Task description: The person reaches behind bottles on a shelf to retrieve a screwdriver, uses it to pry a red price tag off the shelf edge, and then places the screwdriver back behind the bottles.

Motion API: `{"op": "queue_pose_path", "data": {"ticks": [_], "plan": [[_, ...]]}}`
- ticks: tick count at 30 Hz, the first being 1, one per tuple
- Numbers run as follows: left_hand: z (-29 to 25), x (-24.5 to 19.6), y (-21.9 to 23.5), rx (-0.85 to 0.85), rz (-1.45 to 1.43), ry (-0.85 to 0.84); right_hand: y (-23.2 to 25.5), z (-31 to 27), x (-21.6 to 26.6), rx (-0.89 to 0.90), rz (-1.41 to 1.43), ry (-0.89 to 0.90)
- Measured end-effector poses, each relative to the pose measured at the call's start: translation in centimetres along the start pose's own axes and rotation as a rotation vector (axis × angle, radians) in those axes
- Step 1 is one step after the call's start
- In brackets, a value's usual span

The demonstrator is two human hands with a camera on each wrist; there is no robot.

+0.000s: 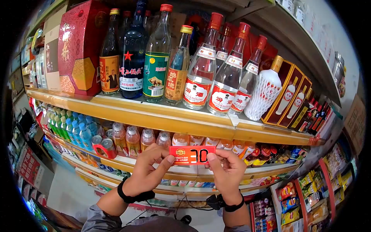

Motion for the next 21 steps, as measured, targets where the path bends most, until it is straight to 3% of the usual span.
{"op": "queue_pose_path", "data": {"ticks": [3, 5, 6, 9, 11, 12, 13, 15, 21], "plan": [[0.1, -0.5, 0.2, -0.053, 0.028, -0.053, 0.1, -0.5, -0.7, -0.028, -0.045, -0.008], [-0.2, -0.6, 0.5, -0.112, 0.032, 0.001, 0.6, -0.8, -0.7, -0.061, -0.081, 0.015], [-0.1, -0.8, 0.8, -0.104, 0.078, -0.015, 0.3, -1.1, -0.1, -0.047, -0.180, 0.083], [0.3, -2.5, 1.2, -0.066, 0.213, -0.163, -0.5, -1.6, 1.6, -0.065, -0.335, 0.163], [0.7, -4.0, 0.9, -0.012, 0.339, -0.304, -1.2, -1.6, 3.8, -0.088, -0.229, 0.305], [0.4, -4.1, 0.9, -0.017, 0.383, -0.355, -1.6, -1.6, 4.6, -0.016, -0.462, 0.355], [0.1, -4.2, 0.8, -0.024, 0.428, -0.405, -1.2, -1.2, 5.0, -0.032, -0.464, 0.367], [-0.4, -4.4, 1.1, -0.036, 0.477, -0.470, -3.0, -2.4, 6.6, 0.065, -0.703, 0.694], [-0.8, -5.6, 1.4, -0.066, 0.585, -0.560, -3.6, -3.0, 7.8, 0.054, -0.803, 0.836]]}}
Point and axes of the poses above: each hand's wrist, its own z-axis towards the middle knuckle, its own y-axis out of the back of the hand, x = y × z, the point moved 9 cm from there along z, towards the middle knuckle, and after that the axes turned 15 degrees about -y, right-handed, at the moved point
